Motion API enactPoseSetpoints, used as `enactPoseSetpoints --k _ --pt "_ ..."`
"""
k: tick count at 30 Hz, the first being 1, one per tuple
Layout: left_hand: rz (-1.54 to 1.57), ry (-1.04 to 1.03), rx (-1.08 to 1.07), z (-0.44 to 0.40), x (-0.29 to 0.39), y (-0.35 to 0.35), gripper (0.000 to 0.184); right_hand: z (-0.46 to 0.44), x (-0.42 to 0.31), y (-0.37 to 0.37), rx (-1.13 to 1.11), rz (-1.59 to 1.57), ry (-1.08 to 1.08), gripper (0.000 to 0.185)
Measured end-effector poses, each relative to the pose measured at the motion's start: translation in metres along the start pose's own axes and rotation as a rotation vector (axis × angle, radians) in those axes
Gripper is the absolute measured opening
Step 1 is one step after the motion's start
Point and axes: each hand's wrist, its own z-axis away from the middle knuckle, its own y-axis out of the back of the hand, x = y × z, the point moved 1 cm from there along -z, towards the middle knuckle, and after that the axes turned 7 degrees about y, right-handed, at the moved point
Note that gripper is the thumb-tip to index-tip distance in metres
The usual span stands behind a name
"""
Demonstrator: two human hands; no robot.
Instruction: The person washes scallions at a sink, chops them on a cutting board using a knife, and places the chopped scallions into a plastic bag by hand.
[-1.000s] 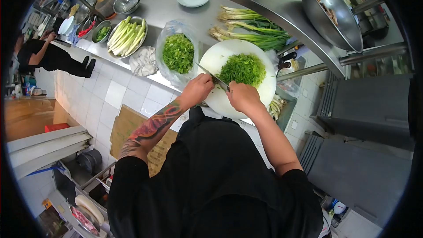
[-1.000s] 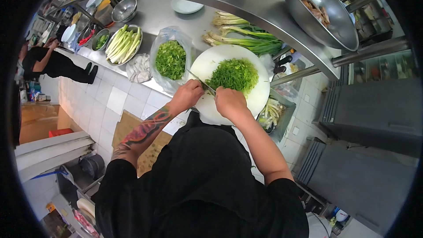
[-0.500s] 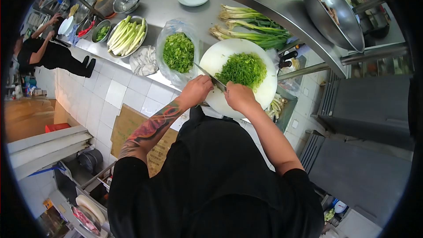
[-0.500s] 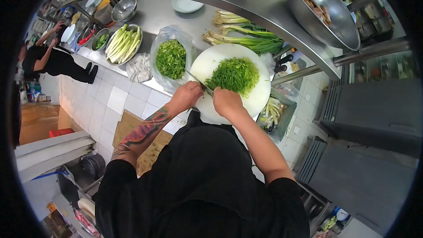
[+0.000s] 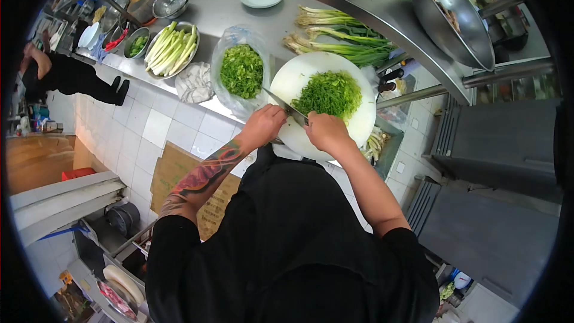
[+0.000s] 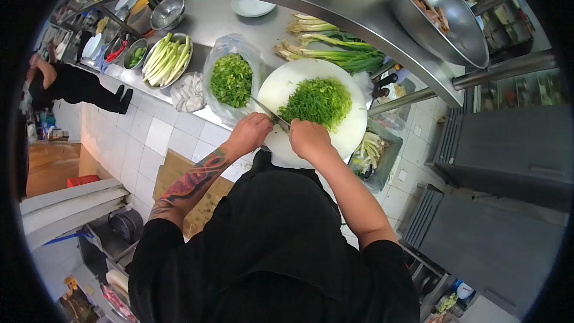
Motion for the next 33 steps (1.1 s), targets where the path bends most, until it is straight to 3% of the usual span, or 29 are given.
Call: enactPoseSetpoints --k 19,21,22,24,27,30,33 --pt "0.028 -0.004 -0.026 0.006 0.006 0.009 0.009 -0.008 0.002 -0.003 -0.007 -0.019 -0.020 0.027" --pt "0.029 0.009 -0.025 0.010 0.004 0.001 0.010 -0.001 0.000 0.031 -0.207 -0.187 -0.158 0.028" --pt "0.027 0.010 -0.020 0.006 0.004 -0.002 0.010 -0.001 0.007 0.027 -0.206 -0.183 -0.155 0.028" --pt "-0.014 0.050 -0.029 -0.004 0.004 -0.011 0.008 0.004 0.018 0.009 0.045 0.016 -0.078 0.028" --pt "0.006 0.008 -0.014 -0.012 -0.002 -0.018 0.007 0.017 0.001 0.017 0.016 0.054 -0.035 0.024" --pt "-0.026 -0.004 -0.034 -0.010 -0.001 -0.015 0.007 0.000 0.010 -0.018 0.024 0.068 -0.045 0.019" --pt "-0.003 -0.033 -0.054 -0.009 0.004 -0.005 0.008 0.013 -0.006 0.009 0.028 0.029 -0.010 0.017"
